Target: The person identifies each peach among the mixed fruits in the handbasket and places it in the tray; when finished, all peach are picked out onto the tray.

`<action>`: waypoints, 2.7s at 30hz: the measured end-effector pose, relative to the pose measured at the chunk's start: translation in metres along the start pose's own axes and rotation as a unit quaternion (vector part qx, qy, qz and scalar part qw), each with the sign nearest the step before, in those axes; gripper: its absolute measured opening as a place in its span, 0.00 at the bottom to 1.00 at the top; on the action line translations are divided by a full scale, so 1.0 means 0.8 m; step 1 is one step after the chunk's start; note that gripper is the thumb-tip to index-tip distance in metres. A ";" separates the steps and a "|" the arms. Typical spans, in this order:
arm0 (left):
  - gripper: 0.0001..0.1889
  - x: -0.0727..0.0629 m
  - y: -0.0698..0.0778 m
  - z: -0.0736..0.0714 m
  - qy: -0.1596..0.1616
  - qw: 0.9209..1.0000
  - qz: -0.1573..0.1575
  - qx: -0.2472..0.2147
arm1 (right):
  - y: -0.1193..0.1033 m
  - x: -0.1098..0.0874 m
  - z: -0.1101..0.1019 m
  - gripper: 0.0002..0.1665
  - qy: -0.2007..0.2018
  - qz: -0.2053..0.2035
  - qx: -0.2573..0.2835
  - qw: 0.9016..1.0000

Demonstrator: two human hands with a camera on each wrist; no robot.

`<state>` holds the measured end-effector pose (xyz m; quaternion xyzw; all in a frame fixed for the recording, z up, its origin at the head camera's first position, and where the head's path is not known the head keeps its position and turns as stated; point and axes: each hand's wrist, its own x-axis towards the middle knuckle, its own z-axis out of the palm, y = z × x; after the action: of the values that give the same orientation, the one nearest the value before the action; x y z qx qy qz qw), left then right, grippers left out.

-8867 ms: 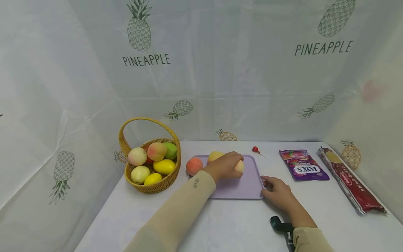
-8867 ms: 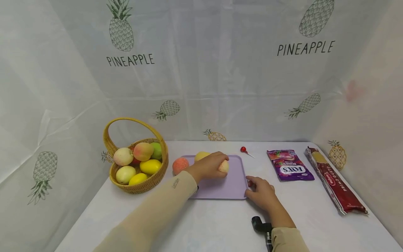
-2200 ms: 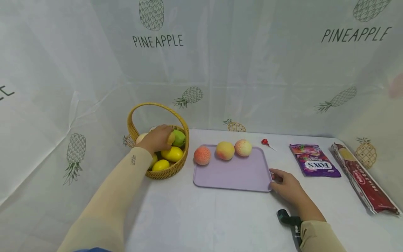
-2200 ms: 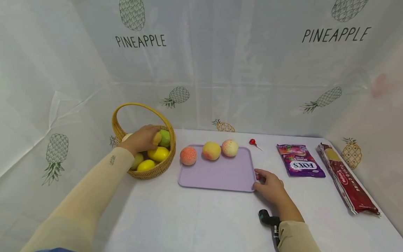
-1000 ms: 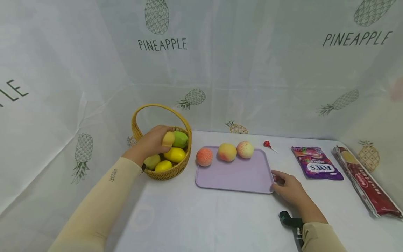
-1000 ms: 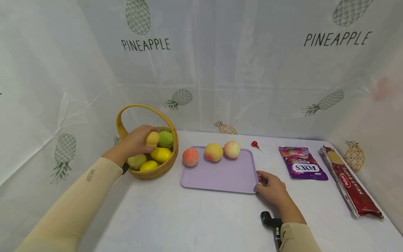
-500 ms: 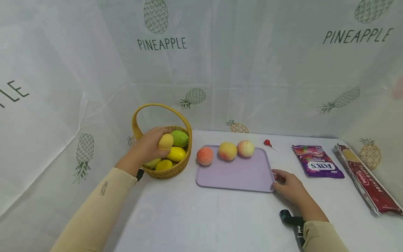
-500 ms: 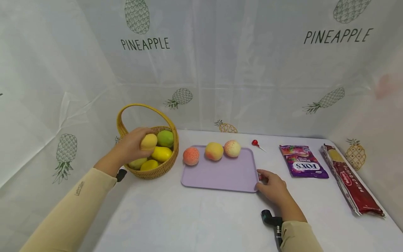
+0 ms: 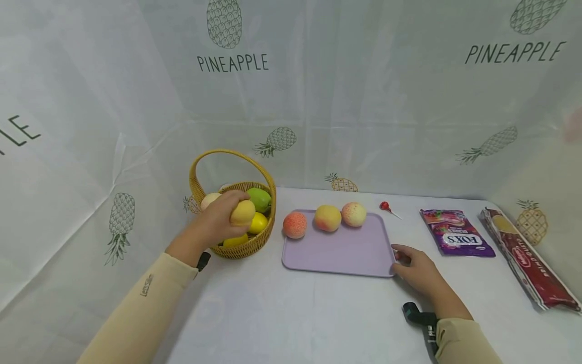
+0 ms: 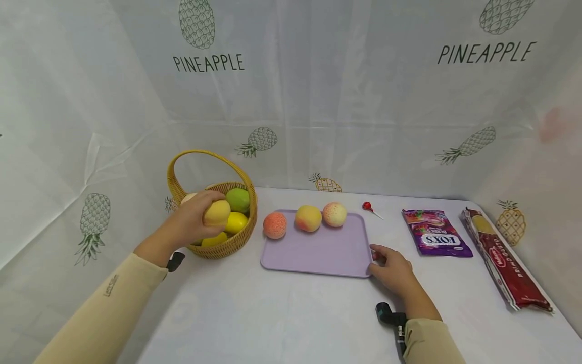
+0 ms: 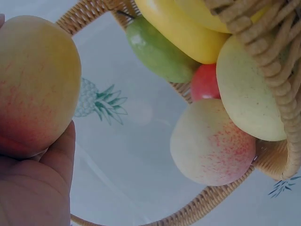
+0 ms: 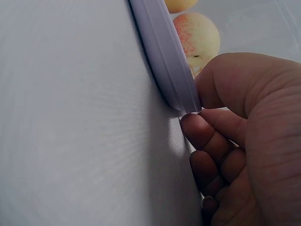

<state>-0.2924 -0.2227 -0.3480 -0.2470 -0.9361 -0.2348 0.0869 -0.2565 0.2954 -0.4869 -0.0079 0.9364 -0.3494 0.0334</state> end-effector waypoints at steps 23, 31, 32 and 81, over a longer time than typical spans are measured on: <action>0.34 -0.001 0.024 0.018 0.011 0.998 0.061 -0.032 | -0.001 -0.002 0.000 0.42 -0.004 0.010 0.005 1.000; 0.34 0.003 0.034 0.038 0.016 0.995 0.082 -0.054 | -0.001 0.000 0.001 0.41 -0.001 0.005 0.003 1.000; 0.33 0.003 0.035 0.041 0.013 0.995 0.079 -0.055 | -0.001 0.000 0.001 0.41 -0.001 0.004 0.002 1.000; 0.35 0.074 0.078 0.160 -0.129 0.986 0.065 -0.078 | 0.001 0.002 0.001 0.40 -0.001 -0.006 0.000 1.000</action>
<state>-0.3177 -0.0881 -0.4188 -0.3412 -0.9002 -0.2676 -0.0391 -0.2584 0.2956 -0.4879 -0.0140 0.9363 -0.3494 0.0324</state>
